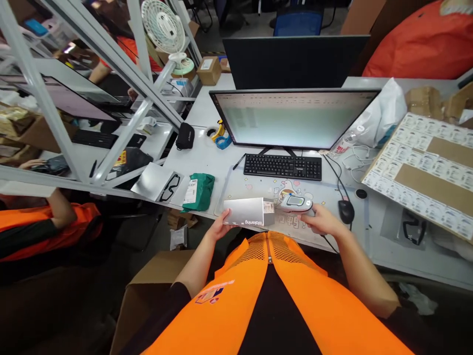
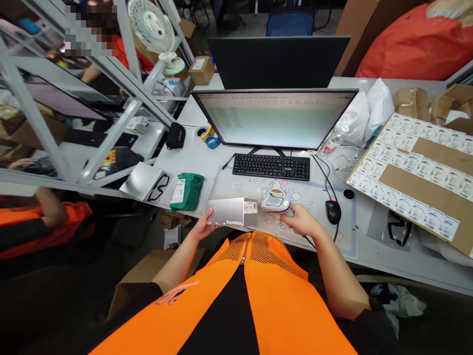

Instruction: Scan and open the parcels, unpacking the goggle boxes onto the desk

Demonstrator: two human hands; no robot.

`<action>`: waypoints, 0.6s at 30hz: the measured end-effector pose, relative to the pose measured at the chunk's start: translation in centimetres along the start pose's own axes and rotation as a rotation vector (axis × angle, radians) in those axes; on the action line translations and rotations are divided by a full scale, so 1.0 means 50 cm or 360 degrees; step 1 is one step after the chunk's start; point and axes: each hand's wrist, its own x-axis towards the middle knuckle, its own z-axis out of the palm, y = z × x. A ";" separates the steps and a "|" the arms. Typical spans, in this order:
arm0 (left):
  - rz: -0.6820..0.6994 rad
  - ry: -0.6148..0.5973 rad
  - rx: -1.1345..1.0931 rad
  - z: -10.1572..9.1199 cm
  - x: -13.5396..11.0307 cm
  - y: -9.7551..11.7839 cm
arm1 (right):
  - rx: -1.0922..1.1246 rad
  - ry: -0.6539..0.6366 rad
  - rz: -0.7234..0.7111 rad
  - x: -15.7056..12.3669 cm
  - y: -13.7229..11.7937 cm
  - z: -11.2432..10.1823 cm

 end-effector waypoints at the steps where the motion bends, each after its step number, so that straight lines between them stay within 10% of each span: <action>1: 0.0023 0.0019 -0.0010 -0.010 -0.008 0.007 | -0.0107 0.0167 -0.0021 0.022 0.025 -0.001; 10: 0.0641 0.0354 -0.0185 -0.220 -0.119 0.132 | -0.0707 0.1181 0.0448 0.189 0.278 0.010; 18: 0.1010 0.1218 -0.0293 -0.477 -0.087 0.390 | -0.0853 0.1309 0.0674 0.228 0.301 0.073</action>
